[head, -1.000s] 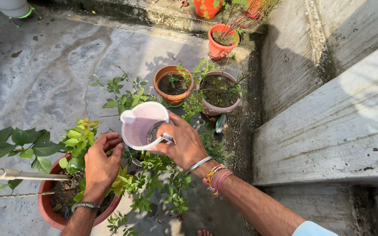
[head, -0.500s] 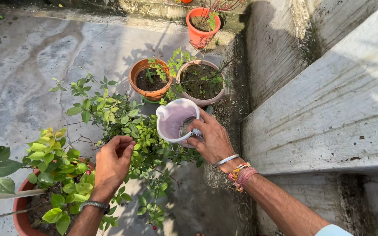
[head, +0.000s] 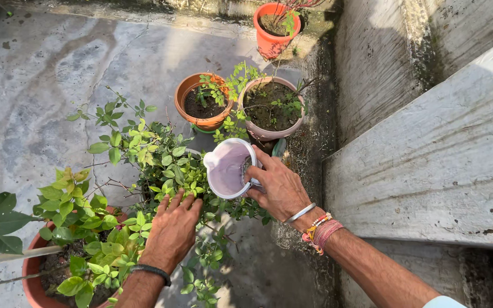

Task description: The person fills a small plastic mug with water from a large basin and pours the water into the soil of several potted plants.

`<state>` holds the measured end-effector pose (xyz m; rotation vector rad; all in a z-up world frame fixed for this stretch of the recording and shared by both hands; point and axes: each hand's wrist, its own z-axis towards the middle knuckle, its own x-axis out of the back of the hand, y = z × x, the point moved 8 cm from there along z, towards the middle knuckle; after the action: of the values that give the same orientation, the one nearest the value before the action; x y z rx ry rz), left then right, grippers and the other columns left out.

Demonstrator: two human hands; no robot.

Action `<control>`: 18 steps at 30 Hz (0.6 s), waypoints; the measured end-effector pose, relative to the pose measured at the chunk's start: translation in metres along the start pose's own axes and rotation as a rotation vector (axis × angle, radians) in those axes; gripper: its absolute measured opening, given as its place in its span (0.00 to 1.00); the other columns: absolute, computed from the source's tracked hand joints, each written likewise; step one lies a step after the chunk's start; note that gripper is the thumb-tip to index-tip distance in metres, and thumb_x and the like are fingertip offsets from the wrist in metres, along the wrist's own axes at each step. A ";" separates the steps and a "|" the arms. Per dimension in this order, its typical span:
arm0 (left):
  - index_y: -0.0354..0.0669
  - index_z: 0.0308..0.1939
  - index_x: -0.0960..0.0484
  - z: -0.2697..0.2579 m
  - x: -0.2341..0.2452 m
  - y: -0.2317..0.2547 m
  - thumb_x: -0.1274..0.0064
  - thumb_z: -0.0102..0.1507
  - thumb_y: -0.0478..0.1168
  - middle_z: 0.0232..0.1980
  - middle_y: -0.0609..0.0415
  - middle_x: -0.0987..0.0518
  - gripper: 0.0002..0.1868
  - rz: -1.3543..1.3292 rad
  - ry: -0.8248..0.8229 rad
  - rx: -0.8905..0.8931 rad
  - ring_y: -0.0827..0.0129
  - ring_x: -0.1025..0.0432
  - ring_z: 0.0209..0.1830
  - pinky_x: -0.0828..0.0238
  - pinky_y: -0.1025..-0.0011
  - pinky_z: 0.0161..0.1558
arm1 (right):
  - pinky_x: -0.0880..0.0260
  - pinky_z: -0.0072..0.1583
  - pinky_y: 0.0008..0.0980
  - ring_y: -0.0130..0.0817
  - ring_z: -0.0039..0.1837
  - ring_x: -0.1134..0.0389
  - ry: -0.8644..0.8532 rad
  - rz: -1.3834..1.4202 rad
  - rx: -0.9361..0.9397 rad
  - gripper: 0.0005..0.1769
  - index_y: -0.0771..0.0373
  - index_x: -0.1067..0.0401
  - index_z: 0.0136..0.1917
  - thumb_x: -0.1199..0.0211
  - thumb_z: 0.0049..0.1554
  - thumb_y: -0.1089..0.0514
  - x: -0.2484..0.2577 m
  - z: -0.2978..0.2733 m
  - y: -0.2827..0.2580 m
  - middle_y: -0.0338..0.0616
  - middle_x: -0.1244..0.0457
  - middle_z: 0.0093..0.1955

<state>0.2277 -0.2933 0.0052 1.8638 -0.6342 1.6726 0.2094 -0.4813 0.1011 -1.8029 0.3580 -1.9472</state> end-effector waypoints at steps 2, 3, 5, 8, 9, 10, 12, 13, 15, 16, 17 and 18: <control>0.42 0.63 0.26 -0.004 -0.008 -0.025 0.47 0.56 0.38 0.69 0.44 0.28 0.29 0.055 -0.057 0.042 0.53 0.37 0.70 0.47 0.50 0.70 | 0.29 0.58 0.45 0.48 0.59 0.33 -0.072 -0.032 -0.052 0.16 0.58 0.28 0.45 0.25 0.45 0.56 -0.012 0.011 -0.001 0.44 0.44 0.75; 0.41 0.64 0.26 -0.007 -0.009 -0.040 0.47 0.58 0.41 0.69 0.44 0.29 0.29 0.037 -0.090 0.083 0.53 0.37 0.70 0.47 0.49 0.70 | 0.29 0.58 0.45 0.49 0.60 0.33 -0.058 -0.040 -0.017 0.17 0.58 0.28 0.45 0.25 0.44 0.56 -0.014 0.015 -0.006 0.46 0.44 0.74; 0.42 0.63 0.27 -0.008 -0.017 -0.063 0.50 0.64 0.47 0.68 0.46 0.29 0.25 -0.031 -0.183 0.180 0.56 0.37 0.71 0.46 0.49 0.72 | 0.29 0.57 0.45 0.51 0.62 0.35 -0.028 -0.063 0.052 0.19 0.57 0.27 0.45 0.24 0.42 0.55 -0.019 0.025 -0.017 0.50 0.45 0.73; 0.48 0.61 0.26 -0.023 -0.043 -0.088 0.55 0.70 0.53 0.69 0.51 0.30 0.21 -0.137 -0.340 0.253 0.58 0.37 0.73 0.46 0.48 0.74 | 0.29 0.59 0.46 0.49 0.63 0.34 -0.070 -0.066 0.040 0.17 0.56 0.27 0.46 0.24 0.46 0.55 -0.034 0.035 -0.023 0.47 0.43 0.74; 0.49 0.62 0.26 -0.026 -0.054 -0.087 0.56 0.70 0.54 0.71 0.50 0.33 0.21 -0.142 -0.350 0.213 0.55 0.38 0.73 0.45 0.46 0.72 | 0.30 0.60 0.46 0.50 0.64 0.35 -0.047 -0.072 0.077 0.17 0.56 0.27 0.46 0.24 0.45 0.55 -0.037 0.037 -0.030 0.49 0.43 0.74; 0.51 0.62 0.25 -0.026 -0.063 -0.086 0.56 0.69 0.55 0.73 0.48 0.36 0.22 -0.145 -0.353 0.172 0.53 0.40 0.73 0.44 0.45 0.70 | 0.30 0.60 0.46 0.52 0.65 0.35 -0.020 -0.081 0.118 0.18 0.56 0.27 0.46 0.24 0.44 0.55 -0.038 0.041 -0.036 0.51 0.44 0.74; 0.48 0.62 0.25 -0.030 -0.082 -0.071 0.57 0.69 0.54 0.79 0.45 0.41 0.23 -0.124 -0.353 0.037 0.46 0.41 0.72 0.42 0.43 0.66 | 0.31 0.60 0.45 0.54 0.66 0.36 -0.018 -0.094 0.144 0.18 0.57 0.27 0.46 0.24 0.43 0.56 -0.045 0.049 -0.044 0.54 0.45 0.74; 0.47 0.62 0.24 -0.032 -0.089 -0.062 0.57 0.69 0.54 0.82 0.43 0.44 0.23 -0.114 -0.352 -0.031 0.43 0.42 0.72 0.40 0.42 0.63 | 0.31 0.60 0.45 0.55 0.66 0.37 -0.043 -0.099 0.129 0.19 0.57 0.27 0.47 0.24 0.43 0.56 -0.052 0.054 -0.046 0.55 0.45 0.75; 0.47 0.59 0.21 -0.037 -0.092 -0.046 0.54 0.65 0.54 0.81 0.46 0.40 0.23 -0.228 -0.307 -0.036 0.47 0.40 0.71 0.37 0.46 0.63 | 0.31 0.60 0.45 0.56 0.65 0.37 -0.066 -0.114 0.124 0.19 0.57 0.27 0.47 0.24 0.43 0.56 -0.062 0.060 -0.051 0.57 0.45 0.75; 0.48 0.58 0.20 -0.038 -0.092 -0.038 0.52 0.63 0.53 0.80 0.48 0.39 0.23 -0.286 -0.285 -0.041 0.49 0.39 0.71 0.36 0.48 0.63 | 0.31 0.60 0.45 0.55 0.65 0.37 -0.066 -0.124 0.134 0.18 0.57 0.26 0.47 0.24 0.43 0.56 -0.065 0.062 -0.053 0.58 0.46 0.75; 0.48 0.58 0.18 -0.036 -0.092 -0.039 0.49 0.63 0.55 0.77 0.48 0.36 0.24 -0.406 -0.280 0.045 0.50 0.36 0.70 0.35 0.51 0.64 | 0.31 0.60 0.45 0.55 0.65 0.37 -0.066 -0.133 0.144 0.18 0.57 0.26 0.47 0.24 0.44 0.56 -0.069 0.063 -0.055 0.60 0.46 0.76; 0.48 0.57 0.17 -0.033 -0.093 -0.042 0.46 0.62 0.56 0.74 0.48 0.33 0.25 -0.524 -0.275 0.132 0.51 0.34 0.68 0.34 0.53 0.64 | 0.31 0.60 0.45 0.55 0.65 0.36 -0.076 -0.151 0.159 0.18 0.57 0.26 0.46 0.25 0.43 0.57 -0.072 0.065 -0.056 0.60 0.46 0.76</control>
<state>0.2206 -0.2415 -0.0882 2.1407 -0.1118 1.1528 0.2678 -0.3894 0.0727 -1.8392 0.0416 -1.9399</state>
